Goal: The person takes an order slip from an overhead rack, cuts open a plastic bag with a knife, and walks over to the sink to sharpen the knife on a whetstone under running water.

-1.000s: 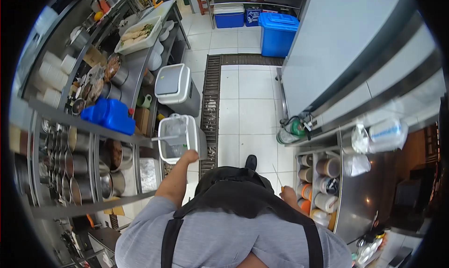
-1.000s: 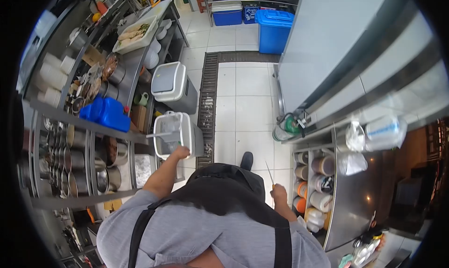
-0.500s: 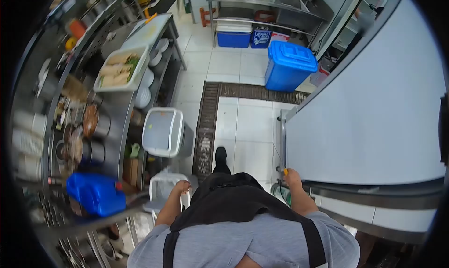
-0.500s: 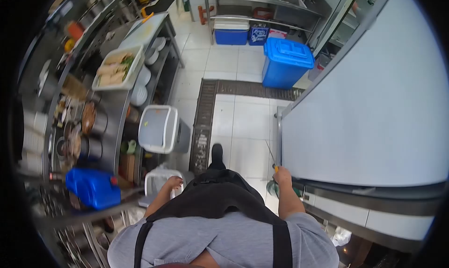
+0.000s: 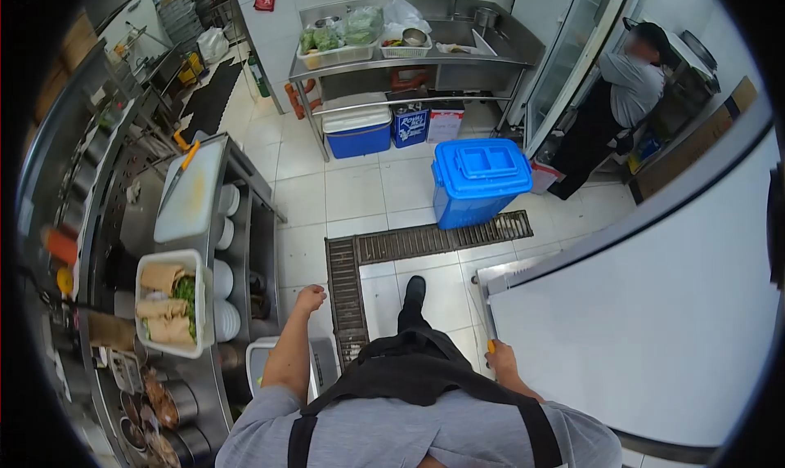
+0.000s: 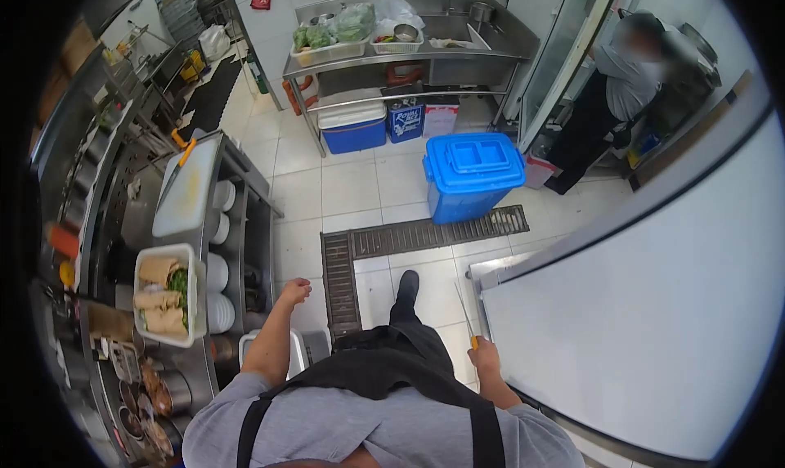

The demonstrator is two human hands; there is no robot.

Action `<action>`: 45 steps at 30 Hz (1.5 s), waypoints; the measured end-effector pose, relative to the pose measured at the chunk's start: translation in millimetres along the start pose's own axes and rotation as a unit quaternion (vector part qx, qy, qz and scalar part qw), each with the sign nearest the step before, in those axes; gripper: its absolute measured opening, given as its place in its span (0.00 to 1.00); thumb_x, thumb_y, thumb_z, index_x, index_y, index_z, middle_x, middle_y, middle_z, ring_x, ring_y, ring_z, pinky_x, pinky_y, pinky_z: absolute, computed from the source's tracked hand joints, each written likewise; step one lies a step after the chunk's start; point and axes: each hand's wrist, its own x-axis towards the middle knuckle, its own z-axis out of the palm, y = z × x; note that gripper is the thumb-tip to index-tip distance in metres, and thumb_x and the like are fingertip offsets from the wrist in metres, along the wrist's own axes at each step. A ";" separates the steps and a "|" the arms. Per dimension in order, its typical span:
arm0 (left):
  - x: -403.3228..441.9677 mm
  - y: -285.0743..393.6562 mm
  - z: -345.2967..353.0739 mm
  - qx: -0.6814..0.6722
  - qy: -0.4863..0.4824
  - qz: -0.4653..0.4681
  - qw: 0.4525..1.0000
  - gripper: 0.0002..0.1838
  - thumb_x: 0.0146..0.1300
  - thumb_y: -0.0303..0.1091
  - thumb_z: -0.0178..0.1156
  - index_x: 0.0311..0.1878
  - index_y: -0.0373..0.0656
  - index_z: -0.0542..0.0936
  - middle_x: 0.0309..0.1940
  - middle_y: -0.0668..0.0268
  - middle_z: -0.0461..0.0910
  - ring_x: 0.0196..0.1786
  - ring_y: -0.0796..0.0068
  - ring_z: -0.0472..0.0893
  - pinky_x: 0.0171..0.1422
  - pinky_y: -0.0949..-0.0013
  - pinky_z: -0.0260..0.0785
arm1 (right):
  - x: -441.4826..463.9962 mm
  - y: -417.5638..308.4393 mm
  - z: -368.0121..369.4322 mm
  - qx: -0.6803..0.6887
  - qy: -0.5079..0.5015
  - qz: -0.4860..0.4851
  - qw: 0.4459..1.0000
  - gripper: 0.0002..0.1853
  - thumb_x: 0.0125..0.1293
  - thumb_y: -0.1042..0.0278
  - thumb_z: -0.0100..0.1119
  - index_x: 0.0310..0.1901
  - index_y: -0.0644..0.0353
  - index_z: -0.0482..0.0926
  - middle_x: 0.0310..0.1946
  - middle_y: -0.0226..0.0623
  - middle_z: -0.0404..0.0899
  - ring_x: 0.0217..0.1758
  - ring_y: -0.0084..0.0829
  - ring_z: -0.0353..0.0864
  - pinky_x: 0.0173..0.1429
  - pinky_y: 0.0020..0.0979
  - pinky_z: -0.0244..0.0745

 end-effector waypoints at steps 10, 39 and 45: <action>84.4 -41.6 -5.4 0.007 -0.134 -0.200 0.971 0.14 0.63 0.41 0.57 0.29 0.40 0.80 0.18 0.60 0.76 0.18 0.65 0.75 0.23 0.57 0.68 | 260.5 -164.2 -85.9 -0.018 0.003 -0.168 0.986 0.20 0.50 0.66 0.61 0.48 0.54 0.78 0.35 0.52 0.81 0.42 0.52 0.81 0.49 0.48 0.76; 584.4 681.8 -79.8 0.037 -0.230 0.341 0.911 0.20 0.61 0.41 0.62 0.53 0.41 0.78 0.40 0.63 0.82 0.42 0.74 0.79 0.47 0.70 0.71 | 622.3 -426.1 -261.2 0.193 0.267 -0.017 0.944 0.25 0.55 0.64 0.63 0.55 0.60 0.75 0.36 0.55 0.82 0.41 0.53 0.82 0.45 0.44 0.77; 550.4 718.1 -49.1 0.047 -0.366 0.178 0.912 0.19 0.61 0.38 0.63 0.53 0.40 0.79 0.42 0.65 0.81 0.43 0.76 0.79 0.48 0.72 0.71 | 696.8 -436.2 -307.7 0.254 0.234 -0.044 0.937 0.22 0.54 0.67 0.61 0.53 0.60 0.77 0.33 0.56 0.81 0.38 0.53 0.82 0.44 0.42 0.77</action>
